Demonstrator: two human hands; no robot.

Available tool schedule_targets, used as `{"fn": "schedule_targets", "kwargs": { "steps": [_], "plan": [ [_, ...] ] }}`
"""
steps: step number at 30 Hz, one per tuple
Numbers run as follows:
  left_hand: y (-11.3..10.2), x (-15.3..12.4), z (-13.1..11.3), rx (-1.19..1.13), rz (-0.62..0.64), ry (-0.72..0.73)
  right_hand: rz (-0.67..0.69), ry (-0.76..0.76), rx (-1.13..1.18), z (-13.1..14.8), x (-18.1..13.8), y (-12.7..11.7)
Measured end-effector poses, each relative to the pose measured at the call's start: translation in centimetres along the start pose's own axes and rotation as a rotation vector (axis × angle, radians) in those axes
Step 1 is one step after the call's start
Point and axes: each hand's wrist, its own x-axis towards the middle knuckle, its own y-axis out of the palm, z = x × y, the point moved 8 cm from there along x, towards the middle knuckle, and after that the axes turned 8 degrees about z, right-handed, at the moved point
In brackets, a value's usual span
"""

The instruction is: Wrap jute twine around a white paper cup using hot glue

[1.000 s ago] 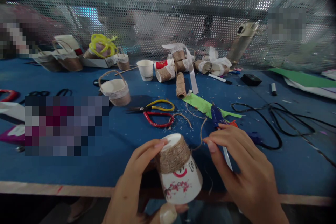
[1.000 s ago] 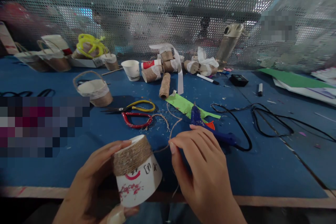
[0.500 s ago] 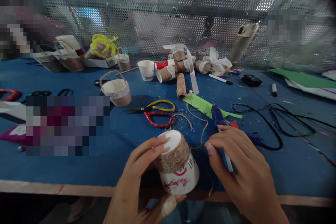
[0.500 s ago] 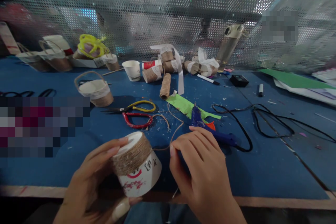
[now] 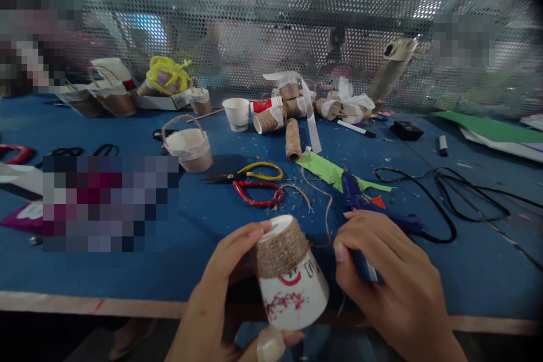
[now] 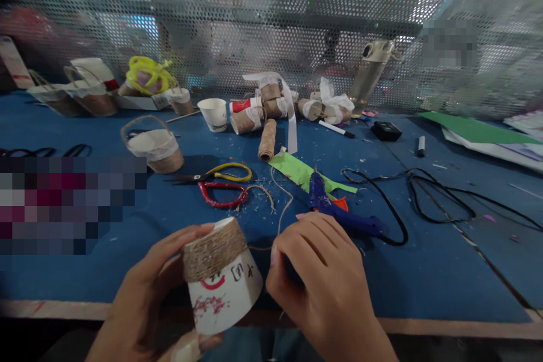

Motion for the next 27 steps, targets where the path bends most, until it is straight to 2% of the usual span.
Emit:
{"fn": "schedule_targets", "kwargs": {
  "steps": [7,17,21,27],
  "plan": [
    [-0.1,0.1,0.1,-0.006,0.017,-0.031,0.000,-0.017,0.022,-0.1,-0.3,0.0],
    [-0.3,0.1,0.0,-0.127,-0.106,-0.062,0.039,-0.055,0.043,0.2,-0.3,0.4],
    [-0.2,0.0,-0.1,-0.115,-0.094,-0.049,0.091,-0.104,0.074,1.2,-0.3,0.6],
    [-0.1,-0.2,0.0,-0.057,-0.051,-0.027,0.182,-0.117,0.001,2.0,-0.7,0.7]
  ]
}}
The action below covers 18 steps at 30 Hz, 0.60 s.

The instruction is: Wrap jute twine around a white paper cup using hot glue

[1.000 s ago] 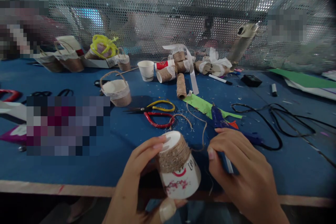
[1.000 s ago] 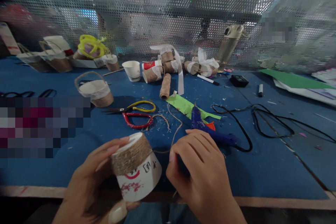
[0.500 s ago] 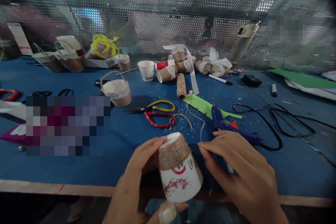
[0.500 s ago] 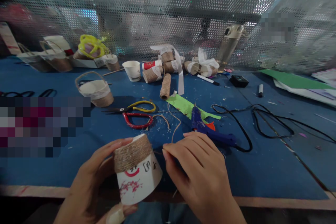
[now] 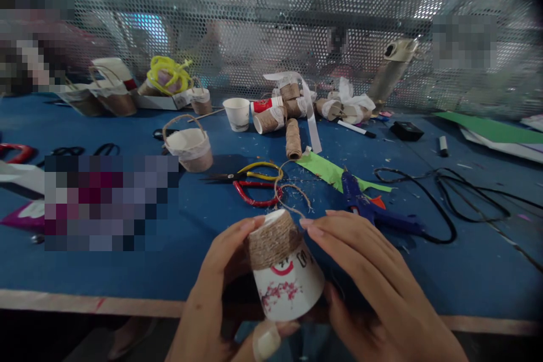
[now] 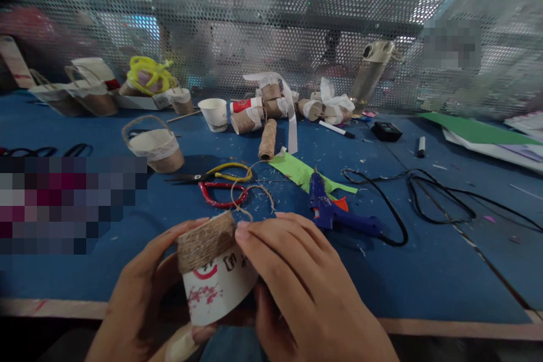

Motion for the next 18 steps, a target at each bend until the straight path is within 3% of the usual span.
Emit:
{"fn": "schedule_targets", "kwargs": {
  "steps": [10,18],
  "plan": [
    [-0.6,0.7,-0.6,0.264,0.134,0.188,0.052,-0.049,-0.050,-0.3,0.1,0.9],
    [-0.4,0.8,-0.8,0.316,0.127,0.216,0.054,-0.087,-0.038,0.1,0.3,1.2]
  ]
}}
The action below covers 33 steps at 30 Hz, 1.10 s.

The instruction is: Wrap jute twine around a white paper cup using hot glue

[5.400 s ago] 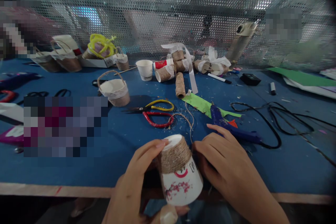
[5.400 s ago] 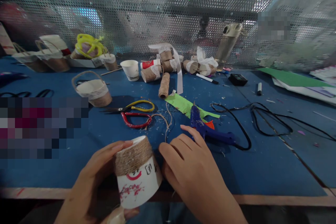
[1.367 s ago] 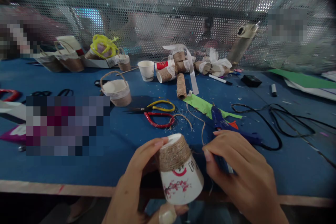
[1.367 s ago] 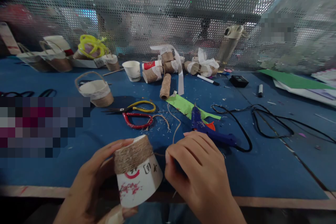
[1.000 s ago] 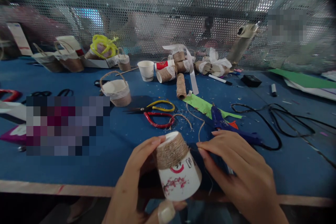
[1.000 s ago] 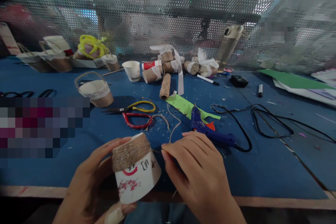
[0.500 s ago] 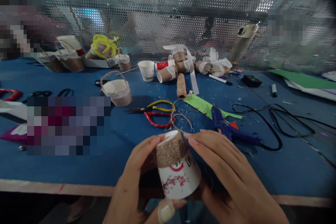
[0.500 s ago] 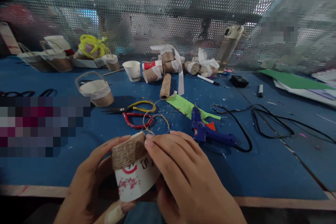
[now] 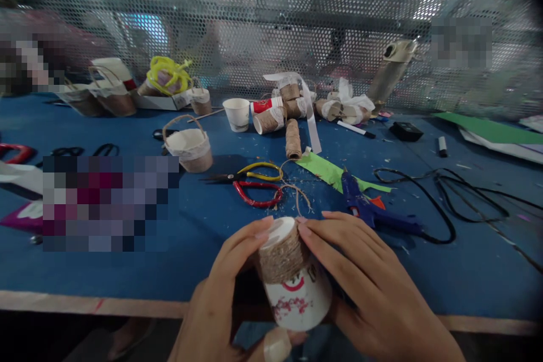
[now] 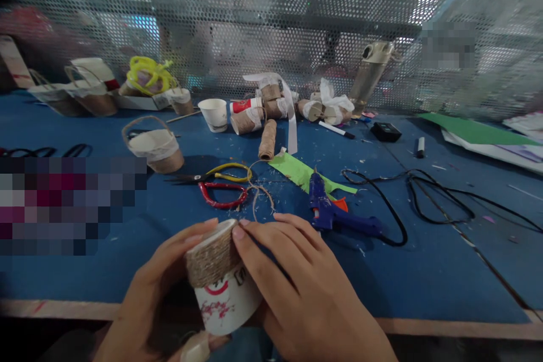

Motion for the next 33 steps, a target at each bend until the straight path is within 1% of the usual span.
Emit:
{"fn": "schedule_targets", "kwargs": {
  "steps": [6,9,11,16,18,21,25,29,33],
  "plan": [
    [0.0,0.4,0.2,-0.172,0.116,-0.028,0.015,0.027,0.095,-0.1,-1.0,-0.2],
    [-0.1,0.2,0.7,-0.210,0.168,-0.055,0.048,-0.024,0.123,0.1,-1.1,-0.1],
    [-0.1,0.1,0.8,-0.205,0.184,-0.053,0.044,-0.041,0.120,0.2,-1.1,-0.1],
    [0.1,0.2,0.5,-0.101,0.151,-0.032,-0.039,0.078,0.056,-0.5,-1.3,-0.2],
    [0.3,0.2,0.4,-0.060,0.132,-0.035,-0.043,0.097,0.048,-0.6,-1.4,0.0],
    [0.3,0.2,0.5,-0.013,0.095,-0.047,-0.045,0.087,0.039,-0.4,-1.4,0.2],
    [-0.1,0.2,0.5,-0.017,0.057,-0.060,-0.102,0.062,0.027,-0.4,-1.2,-0.5],
    [-0.2,0.2,0.4,-0.050,0.075,-0.044,-0.104,0.041,0.050,-0.4,-0.8,-1.0],
    [-0.1,0.0,0.4,0.000,0.083,-0.007,-0.077,0.049,0.031,-0.1,-0.5,-0.7]
  ]
}}
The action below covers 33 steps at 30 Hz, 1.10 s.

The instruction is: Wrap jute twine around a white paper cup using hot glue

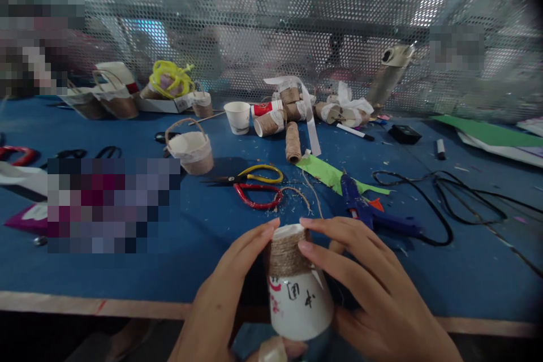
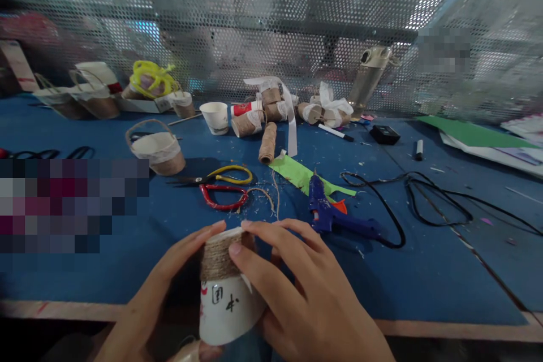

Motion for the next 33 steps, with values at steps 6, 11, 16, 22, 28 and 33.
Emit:
{"fn": "schedule_targets", "kwargs": {
  "steps": [6,11,16,22,28,33],
  "plan": [
    [0.0,0.0,0.5,-0.025,-0.031,-0.048,0.083,-0.018,0.058,-0.7,-0.4,-0.3],
    [0.5,0.0,0.6,-0.216,-0.074,-0.165,0.165,0.218,-0.059,-7.1,-4.1,-1.3],
    [0.8,0.0,0.5,-0.287,-0.115,-0.210,0.228,0.348,-0.318,-11.7,-7.1,-0.8],
    [0.8,0.1,0.5,-0.294,-0.105,-0.209,0.235,0.394,-0.339,-11.7,-6.6,-0.4],
    [0.8,-0.1,0.6,-0.245,-0.105,-0.220,0.176,0.465,-0.288,-12.1,-6.9,-1.7],
    [0.4,-0.1,0.8,-0.209,-0.075,-0.187,0.039,0.472,-0.233,-10.9,-6.3,-3.4]
  ]
}}
